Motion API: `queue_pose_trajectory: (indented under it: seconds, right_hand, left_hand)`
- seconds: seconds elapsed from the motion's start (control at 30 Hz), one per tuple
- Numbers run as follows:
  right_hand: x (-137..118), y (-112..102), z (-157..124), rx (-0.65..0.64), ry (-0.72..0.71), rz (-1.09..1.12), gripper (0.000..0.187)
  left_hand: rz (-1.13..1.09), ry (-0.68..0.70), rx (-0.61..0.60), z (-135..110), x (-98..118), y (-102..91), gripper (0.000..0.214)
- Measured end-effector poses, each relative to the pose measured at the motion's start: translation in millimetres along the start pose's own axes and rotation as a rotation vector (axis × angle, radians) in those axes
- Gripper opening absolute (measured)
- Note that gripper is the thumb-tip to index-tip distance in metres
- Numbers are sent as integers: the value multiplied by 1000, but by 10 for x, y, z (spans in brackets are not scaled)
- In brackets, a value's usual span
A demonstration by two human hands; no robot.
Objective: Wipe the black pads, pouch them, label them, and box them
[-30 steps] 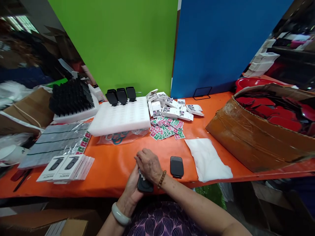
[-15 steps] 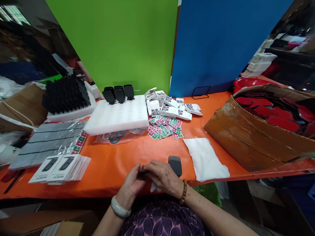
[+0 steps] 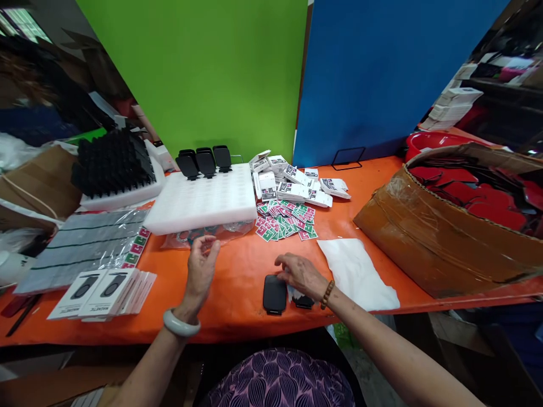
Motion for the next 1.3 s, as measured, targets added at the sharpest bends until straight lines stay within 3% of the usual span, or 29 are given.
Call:
queue_pose_trajectory:
  seconds: [0.17, 0.37, 0.53, 0.63, 0.73, 0.9, 1.03, 1.17, 1.3]
  right_hand:
    - [-213, -687, 453, 192, -38, -65, 14]
    - [-868, -1271, 1519, 307, -179, -118, 12]
    - [-1229, -1411, 2626, 350, -134, -209, 19]
    - [-1274, -1357, 3176, 356, -104, -205, 21]
    - [-1218, -1281, 3551, 370, -69, -189, 17]
    - [-1142, -1275, 3790, 428, -69, -120, 26]
    - [-1156, -1355, 3824, 398, -159, -63, 11]
    - [-1141, -1448, 3707, 452, -202, -15, 15]
    - [-1301, -1341, 3411, 499, -281, -15, 14]
  left_hand:
    - [541, 436, -33, 486, 369, 134, 22]
    - [960, 460, -42, 1096, 245, 213, 42]
    - [1126, 390, -67, 1472, 157, 201, 63]
    - [1147, 285, -157, 1573, 36, 200, 68]
    - [1131, 244, -181, 1613, -38, 187, 70]
    - [981, 271, -159, 1640, -45, 198, 69]
    - [910, 255, -127, 1657, -43, 192, 65]
    - [955, 205, -150, 1669, -79, 191, 66]
    - [958, 197, -152, 1664, -53, 232, 66]
Point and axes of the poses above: each hand's wrist, its own z-axis towards the middle knuckle, its own y-axis out of the palm, x = y × z, the point moved 8 cm from there along z, towards the middle knuckle
